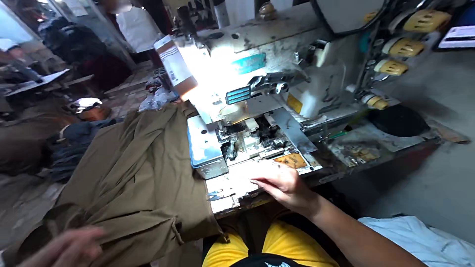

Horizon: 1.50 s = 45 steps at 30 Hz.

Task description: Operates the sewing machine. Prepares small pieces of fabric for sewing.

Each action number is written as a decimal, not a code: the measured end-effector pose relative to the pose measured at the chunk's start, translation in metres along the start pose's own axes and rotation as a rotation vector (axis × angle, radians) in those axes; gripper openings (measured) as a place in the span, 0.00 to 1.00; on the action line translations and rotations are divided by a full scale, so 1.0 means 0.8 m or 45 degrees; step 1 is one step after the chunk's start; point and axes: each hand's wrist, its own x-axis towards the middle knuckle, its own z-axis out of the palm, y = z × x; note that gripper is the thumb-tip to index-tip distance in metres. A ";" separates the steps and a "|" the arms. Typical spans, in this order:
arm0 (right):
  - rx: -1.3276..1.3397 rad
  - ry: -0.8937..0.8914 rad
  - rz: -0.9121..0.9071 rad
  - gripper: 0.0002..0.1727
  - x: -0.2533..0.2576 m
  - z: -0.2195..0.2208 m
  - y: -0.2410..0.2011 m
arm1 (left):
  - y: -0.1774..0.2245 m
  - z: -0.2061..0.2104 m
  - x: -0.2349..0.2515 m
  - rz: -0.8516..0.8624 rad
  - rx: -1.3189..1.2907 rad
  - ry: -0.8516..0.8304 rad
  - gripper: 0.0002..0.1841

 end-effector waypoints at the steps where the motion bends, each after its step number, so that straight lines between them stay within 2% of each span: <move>1: -0.085 0.000 -0.048 0.10 -0.005 -0.008 -0.010 | -0.027 -0.021 0.000 -0.037 0.262 0.191 0.12; 2: -0.146 -0.011 -0.102 0.10 -0.007 -0.016 -0.022 | -0.045 -0.034 0.005 0.007 0.405 0.353 0.19; 3: -0.144 -0.042 -0.159 0.10 -0.006 -0.022 -0.036 | -0.046 -0.040 0.019 0.130 0.446 0.422 0.25; 4: -0.070 -0.084 -0.211 0.10 -0.006 -0.025 -0.054 | -0.026 -0.025 0.035 0.286 0.355 0.432 0.27; 5: 0.015 -0.132 -0.267 0.09 -0.006 -0.028 -0.074 | 0.006 0.012 0.047 0.449 0.154 0.372 0.25; 7: 0.092 -0.150 -0.385 0.07 -0.003 -0.033 -0.106 | 0.086 0.116 0.063 0.672 -0.174 -0.056 0.25; 8: 0.089 -0.103 -0.406 0.05 -0.001 -0.034 -0.115 | 0.120 0.170 0.068 0.699 -0.309 -0.308 0.29; 10: -0.013 -0.007 -0.282 0.05 -0.004 -0.040 -0.113 | 0.141 0.248 0.076 0.571 -0.573 -0.786 0.35; 12: -0.141 0.068 -0.137 0.07 -0.009 -0.045 -0.088 | 0.124 0.285 0.074 0.233 -0.770 -0.914 0.28; 13: -0.152 0.095 -0.080 0.06 -0.012 -0.043 -0.074 | 0.113 0.291 0.076 0.075 -0.881 -0.898 0.22; 15: -0.081 0.116 0.070 0.06 -0.018 -0.036 -0.056 | 0.095 0.291 0.082 -0.046 -0.934 -0.759 0.09; 19: 0.315 0.030 0.432 0.09 -0.018 -0.021 -0.035 | 0.067 0.305 0.085 0.141 -0.626 -0.410 0.08; 22: 0.675 -0.057 0.685 0.11 -0.013 -0.013 -0.024 | 0.054 0.313 0.093 0.229 -0.590 -0.288 0.05; 25: 0.939 -0.062 0.793 0.12 -0.008 -0.011 -0.017 | 0.046 0.323 0.103 0.383 -0.583 -0.220 0.12; 28: 1.080 -0.030 0.841 0.12 -0.001 -0.012 -0.016 | 0.044 0.330 0.107 0.516 -0.603 -0.165 0.08; 34: 1.131 0.024 0.911 0.15 0.011 -0.007 -0.018 | 0.042 0.335 0.107 0.559 -0.537 -0.060 0.04; 38: 1.082 0.027 1.054 0.26 0.013 -0.014 -0.020 | 0.041 0.332 0.107 0.466 -0.575 -0.039 0.05; 40: 0.951 -0.086 0.986 0.33 0.005 -0.026 -0.012 | 0.042 0.328 0.108 0.463 -0.566 -0.011 0.05; 42: 0.655 -0.183 0.845 0.41 0.003 -0.031 -0.008 | 0.044 0.324 0.108 0.469 -0.555 0.002 0.05; 43: 0.535 -0.169 0.772 0.42 0.005 -0.030 -0.009 | 0.046 0.322 0.108 0.470 -0.553 0.007 0.05; 45: 0.378 0.005 0.652 0.39 0.008 -0.021 -0.014 | 0.049 0.319 0.108 0.473 -0.561 0.022 0.05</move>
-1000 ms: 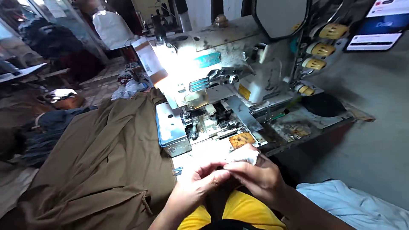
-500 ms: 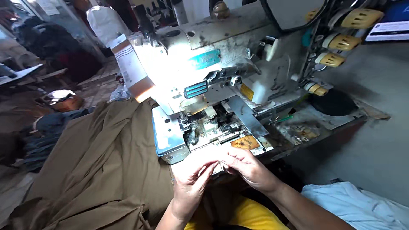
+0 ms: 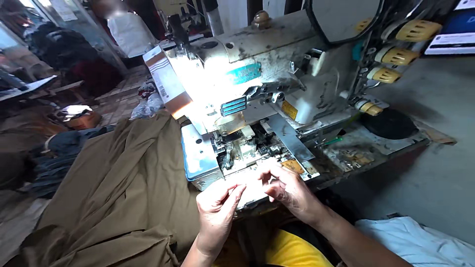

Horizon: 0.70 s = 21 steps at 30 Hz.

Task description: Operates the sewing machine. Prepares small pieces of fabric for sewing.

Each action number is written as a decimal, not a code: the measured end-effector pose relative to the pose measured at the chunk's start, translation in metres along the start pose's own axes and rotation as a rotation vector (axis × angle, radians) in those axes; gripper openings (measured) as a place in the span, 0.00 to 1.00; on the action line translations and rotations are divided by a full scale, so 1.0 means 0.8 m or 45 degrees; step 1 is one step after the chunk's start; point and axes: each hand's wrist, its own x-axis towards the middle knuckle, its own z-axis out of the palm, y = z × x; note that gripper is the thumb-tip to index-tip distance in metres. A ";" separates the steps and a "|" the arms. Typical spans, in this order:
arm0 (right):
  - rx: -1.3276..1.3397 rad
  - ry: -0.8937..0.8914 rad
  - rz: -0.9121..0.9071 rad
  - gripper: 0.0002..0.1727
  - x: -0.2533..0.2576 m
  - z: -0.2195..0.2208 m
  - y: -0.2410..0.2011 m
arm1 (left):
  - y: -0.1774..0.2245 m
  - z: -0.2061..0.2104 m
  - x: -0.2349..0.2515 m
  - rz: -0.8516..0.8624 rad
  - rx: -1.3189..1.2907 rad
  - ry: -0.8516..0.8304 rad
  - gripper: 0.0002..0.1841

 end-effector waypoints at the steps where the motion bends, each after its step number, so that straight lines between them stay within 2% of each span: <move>1: -0.013 0.112 -0.071 0.36 0.002 0.004 0.001 | 0.004 -0.002 0.000 0.001 -0.018 0.008 0.04; 4: 0.009 0.336 -0.200 0.28 0.007 0.007 0.007 | 0.019 -0.008 -0.001 0.035 -0.035 0.023 0.04; 6: 0.049 0.294 -0.220 0.27 0.002 0.005 0.003 | 0.026 -0.012 -0.001 0.077 0.019 0.019 0.04; 9: 0.092 0.080 -0.207 0.31 -0.011 0.015 -0.011 | 0.028 -0.013 -0.003 0.113 0.093 0.013 0.04; 11: 0.173 0.035 -0.208 0.22 -0.013 0.029 -0.019 | 0.026 -0.012 -0.004 0.121 0.087 0.003 0.04; 13: 0.254 0.100 -0.186 0.10 -0.011 0.040 -0.026 | 0.026 -0.011 -0.006 0.137 0.088 0.001 0.04; 14: 0.311 0.101 -0.173 0.08 -0.009 0.041 -0.027 | 0.026 -0.010 -0.006 0.138 0.091 0.003 0.04; 21: 0.573 -0.006 0.015 0.13 -0.009 0.042 -0.033 | 0.025 -0.009 -0.013 0.173 0.070 -0.033 0.04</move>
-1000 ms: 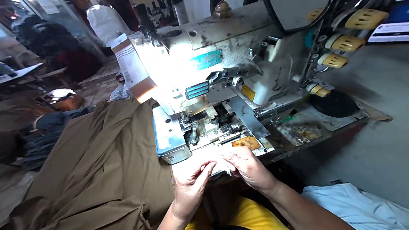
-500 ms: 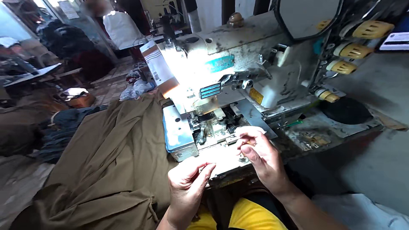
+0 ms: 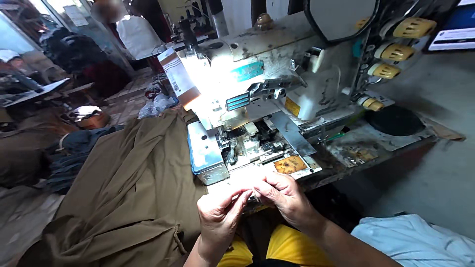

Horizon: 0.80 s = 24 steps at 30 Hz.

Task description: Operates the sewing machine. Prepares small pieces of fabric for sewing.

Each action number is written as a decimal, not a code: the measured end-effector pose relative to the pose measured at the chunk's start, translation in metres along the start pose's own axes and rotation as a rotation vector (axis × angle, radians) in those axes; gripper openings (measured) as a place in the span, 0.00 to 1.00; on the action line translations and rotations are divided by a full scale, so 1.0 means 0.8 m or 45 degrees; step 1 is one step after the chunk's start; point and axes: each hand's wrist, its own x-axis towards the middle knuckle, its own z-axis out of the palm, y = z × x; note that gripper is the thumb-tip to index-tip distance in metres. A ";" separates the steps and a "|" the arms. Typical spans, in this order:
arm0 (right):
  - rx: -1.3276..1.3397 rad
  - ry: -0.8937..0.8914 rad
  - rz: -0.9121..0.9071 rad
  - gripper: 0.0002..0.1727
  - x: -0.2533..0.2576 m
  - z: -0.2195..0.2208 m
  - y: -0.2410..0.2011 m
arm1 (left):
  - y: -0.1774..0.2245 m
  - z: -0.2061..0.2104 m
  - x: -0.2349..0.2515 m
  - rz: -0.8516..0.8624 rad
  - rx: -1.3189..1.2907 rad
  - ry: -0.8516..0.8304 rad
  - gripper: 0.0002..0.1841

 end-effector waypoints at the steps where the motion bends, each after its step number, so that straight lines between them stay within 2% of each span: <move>1: 0.080 0.012 0.075 0.14 -0.001 0.002 -0.002 | 0.000 0.000 -0.001 0.005 0.008 -0.004 0.04; 5: 0.204 0.028 0.366 0.26 0.000 -0.012 -0.008 | -0.002 -0.004 -0.003 -0.046 0.059 0.041 0.04; 9: -0.319 -0.182 0.234 0.38 -0.003 -0.037 -0.006 | -0.003 -0.008 -0.006 -0.070 0.052 0.071 0.04; 12: -0.497 -0.252 -0.005 0.18 0.009 -0.019 -0.008 | -0.004 -0.007 -0.006 -0.076 0.044 0.059 0.04; 13: -0.457 -0.233 -0.027 0.15 0.012 -0.014 -0.008 | -0.004 -0.007 -0.006 -0.092 0.031 0.062 0.04; 15: -0.181 -0.143 0.108 0.15 0.017 -0.008 -0.008 | -0.004 -0.005 -0.007 -0.187 -0.046 0.094 0.04; 18: 0.252 0.093 0.384 0.24 0.022 -0.011 -0.008 | -0.008 0.007 -0.008 -0.531 -0.351 0.212 0.04; 19: 0.305 0.111 0.369 0.25 0.021 -0.018 -0.004 | -0.010 0.014 -0.006 -0.640 -0.469 0.247 0.04; 22: 0.340 0.003 0.225 0.12 0.014 -0.033 0.014 | -0.011 0.032 0.006 -0.876 -0.729 0.270 0.06; 24: 0.360 0.027 0.191 0.13 0.014 -0.029 0.023 | -0.008 0.041 0.016 -0.971 -0.830 0.257 0.08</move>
